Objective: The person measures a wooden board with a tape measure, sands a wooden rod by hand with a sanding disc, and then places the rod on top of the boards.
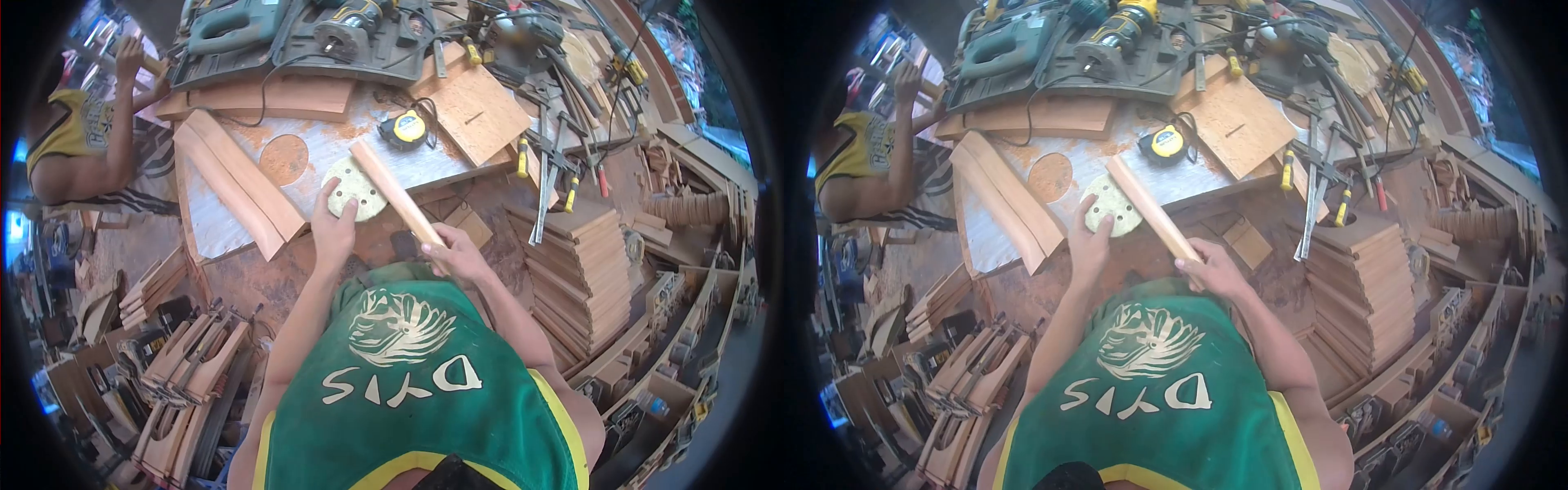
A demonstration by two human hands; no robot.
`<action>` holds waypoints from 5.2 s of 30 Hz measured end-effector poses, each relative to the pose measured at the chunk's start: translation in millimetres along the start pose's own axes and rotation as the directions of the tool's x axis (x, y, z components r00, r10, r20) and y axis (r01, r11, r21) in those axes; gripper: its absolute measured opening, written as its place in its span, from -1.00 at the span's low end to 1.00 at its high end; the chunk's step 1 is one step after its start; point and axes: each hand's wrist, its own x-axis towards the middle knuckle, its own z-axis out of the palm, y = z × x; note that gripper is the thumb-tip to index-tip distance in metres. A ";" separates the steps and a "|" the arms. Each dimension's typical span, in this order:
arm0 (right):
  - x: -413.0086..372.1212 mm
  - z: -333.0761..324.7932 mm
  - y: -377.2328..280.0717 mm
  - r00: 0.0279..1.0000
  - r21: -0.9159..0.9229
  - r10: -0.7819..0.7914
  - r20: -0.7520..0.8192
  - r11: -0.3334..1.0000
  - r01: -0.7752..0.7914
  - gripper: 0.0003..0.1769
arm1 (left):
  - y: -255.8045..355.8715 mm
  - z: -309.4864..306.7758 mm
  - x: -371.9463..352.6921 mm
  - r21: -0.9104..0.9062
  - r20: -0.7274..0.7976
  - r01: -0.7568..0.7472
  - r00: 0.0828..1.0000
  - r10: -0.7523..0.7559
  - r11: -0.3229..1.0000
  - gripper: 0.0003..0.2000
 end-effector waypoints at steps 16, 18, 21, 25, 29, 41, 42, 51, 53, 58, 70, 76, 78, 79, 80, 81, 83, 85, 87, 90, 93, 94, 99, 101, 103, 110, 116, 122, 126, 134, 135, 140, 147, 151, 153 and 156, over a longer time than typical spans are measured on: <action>36.7 25.8 21.2 0.854 -0.850 -0.520 0.032 0.435 0.297 -0.40 | -46.0 1.8 -1.9 0.842 0.318 -0.390 0.917 0.240 0.373 -0.25; 34.3 27.3 8.8 0.860 -0.874 -0.506 0.073 0.384 0.299 -0.37 | -57.0 0.5 2.0 0.847 0.322 -0.401 0.909 0.264 0.350 -0.25; 50.2 29.6 -3.6 0.895 -0.907 -0.435 0.098 0.330 0.260 -0.32 | -65.1 2.1 1.6 0.875 0.313 -0.393 0.905 0.288 0.283 -0.32; 82.6 31.0 -3.5 0.837 -0.919 -0.509 0.203 0.196 0.342 -0.27 | -60.9 14.3 -0.3 0.930 0.242 -0.294 0.941 0.236 0.219 -0.43; 60.9 -2.5 4.9 0.841 -0.923 -0.479 0.249 0.146 0.357 -0.24 | -60.1 26.4 -0.9 0.963 0.159 -0.200 0.963 0.218 0.181 -0.45; 57.5 -2.2 -1.8 0.816 -0.901 -0.497 0.296 0.139 0.412 -0.10 | -71.8 26.5 -1.5 0.977 0.151 -0.192 0.934 0.325 0.098 -0.45; 43.6 -7.5 0.1 0.863 -0.921 -0.425 0.273 0.143 0.363 -0.09 | -74.5 30.8 -3.8 0.980 0.142 -0.180 0.936 0.323 0.090 -0.45; 73.3 -9.1 4.3 0.823 -0.902 -0.473 0.316 0.118 0.415 -0.07 | -69.4 34.3 -2.7 0.984 0.120 -0.152 0.950 0.289 0.090 -0.42; 29.4 -26.8 5.5 0.906 -0.939 -0.331 0.263 0.127 0.319 -0.10 | -72.1 36.4 -4.2 0.979 0.107 -0.155 0.945 0.308 0.135 -0.40; 89.0 1.6 -9.6 0.859 -0.924 -0.431 0.276 0.126 0.360 -0.11 | -71.6 38.4 -7.9 0.975 0.121 -0.173 0.939 0.322 0.138 -0.40; -50.4 -74.6 -9.4 0.947 -0.746 -0.274 0.170 0.592 0.305 -0.14 | -61.1 28.2 -7.2 0.915 0.072 -0.233 0.897 0.437 0.328 -0.52; -66.9 -78.8 -24.0 0.825 -0.413 -0.519 0.223 0.717 0.562 -0.07 | 34.5 69.0 -74.6 -0.017 -0.241 0.075 0.968 -0.077 0.997 -0.73; -70.0 -67.3 -32.5 0.880 -0.224 -0.405 0.248 0.860 0.459 -0.08 | 21.0 93.1 -83.8 -0.565 -0.299 -0.171 0.954 -0.006 0.807 -0.70; -73.2 -63.2 -32.8 0.902 -0.133 -0.330 0.279 0.917 0.376 -0.09 | 35.4 94.1 -91.5 -0.641 -0.296 -0.215 0.955 0.021 0.737 -0.69; -74.4 -60.0 -32.2 0.882 -0.047 -0.358 0.305 0.920 0.389 -0.08 | 49.4 92.5 -101.6 -0.713 -0.298 -0.249 0.954 0.038 0.656 -0.67; -71.9 -56.1 -34.2 0.863 0.040 -0.384 0.329 0.918 0.394 -0.08 | 61.0 89.6 -108.5 -0.775 -0.306 -0.279 0.951 0.050 0.567 -0.65; -71.7 -58.9 -36.4 0.836 0.131 -0.362 0.413 0.932 0.339 -0.04 | 62.0 74.2 -118.7 -0.731 -0.280 -0.273 0.956 0.089 0.625 -0.61; -70.1 -56.5 -37.8 0.805 0.174 -0.386 0.451 0.922 0.345 -0.04 | 62.8 54.0 -119.7 -0.668 -0.286 -0.305 0.947 0.144 0.678 -0.57; -68.1 -55.4 -42.3 0.782 0.231 -0.419 0.461 0.908 0.351 -0.02 | 60.9 41.4 -119.7 -0.605 -0.318 -0.336 0.933 0.168 0.722 -0.54; -65.8 -54.7 -49.3 0.777 0.388 -0.469 0.421 0.867 0.313 0.00 | 72.6 26.3 -128.5 -0.808 -0.214 -0.278 0.960 0.182 0.519 -0.47; -62.4 -44.5 -38.1 0.769 0.272 -0.443 0.461 0.895 0.354 0.03 | 59.6 45.7 -120.9 -0.816 -0.084 -0.162 0.983 0.164 0.554 -0.43; -65.0 -38.9 -32.8 0.759 0.228 -0.428 0.491 0.904 0.362 0.01 | 58.5 55.9 -121.0 -0.827 -0.045 -0.109 0.991 0.128 0.551 -0.44; -91.5 -17.7 -31.2 0.789 0.037 -0.356 0.502 0.920 0.391 -0.07 | 32.7 84.2 -118.4 -0.738 -0.154 -0.150 0.987 0.052 0.658 -0.54; -94.7 -24.5 -32.5 0.803 -0.042 -0.316 0.505 0.921 0.388 -0.08 | 37.0 93.5 -126.8 -0.549 -0.262 -0.205 0.963 0.066 0.810 -0.50; -97.1 -28.4 -36.3 0.799 -0.085 -0.318 0.509 0.906 0.415 -0.08 | 49.3 94.8 -128.6 -0.777 -0.213 -0.205 0.975 0.057 0.596 -0.44; -85.1 -36.2 -40.9 0.693 0.311 -0.303 0.654 0.943 0.119 -0.06 | 98.8 89.4 -126.2 -0.952 0.133 0.024 0.930 0.342 0.305 0.01; -72.1 -34.6 -41.3 0.480 0.516 -0.346 0.806 0.809 -0.281 -0.07 | 94.0 77.7 -123.0 -0.969 0.166 0.056 0.868 0.469 0.239 -0.03; -65.3 -16.9 -16.7 0.718 0.035 -0.306 0.625 0.930 0.367 -0.25 | 73.9 37.4 -113.5 -0.894 -0.094 -0.120 0.992 0.080 0.432 -0.59; -120.2 -6.6 -45.1 0.745 -0.364 -0.455 0.489 0.669 0.648 -0.44 | 88.8 -7.8 -99.9 -0.879 -0.139 -0.175 0.984 0.113 0.443 -0.74; -117.8 4.4 -63.0 0.702 -0.078 -0.160 0.694 0.953 0.294 -0.70 | 138.5 42.6 -138.9 -0.963 0.055 -0.048 0.928 0.369 0.264 -0.82; -122.0 4.7 -58.9 0.644 -0.018 -0.136 0.753 0.974 0.226 -0.71 | 154.6 27.8 -141.5 -0.972 0.039 -0.058 0.915 0.401 0.226 -0.82; -113.7 8.5 -73.8 0.603 0.150 -0.152 0.784 0.987 0.054 -0.70 | 156.2 76.4 -153.7 -0.943 0.126 -0.011 0.913 0.388 0.333 -0.85; -130.3 8.8 -77.2 0.796 -0.477 -0.379 0.472 0.650 0.592 -0.34 | 177.1 51.0 -149.4 -0.695 -0.319 -0.338 0.936 0.149 0.635 -0.83; -134.7 13.5 -98.7 0.860 -0.578 -0.307 0.408 0.642 0.503 0.00 | 143.8 63.6 -143.9 -0.706 -0.275 -0.258 0.958 0.081 0.660 -0.85; -135.1 0.2 -69.5 0.867 -0.629 -0.223 0.446 0.611 0.481 0.08 | 159.5 -6.1 -141.6 -0.758 -0.245 -0.285 0.958 0.149 0.586 -0.84; -138.4 12.8 -70.3 0.819 -0.491 -0.279 0.501 0.689 0.534 0.08 | 170.5 -4.3 -141.9 -0.853 -0.250 -0.345 0.929 0.273 0.392 -0.85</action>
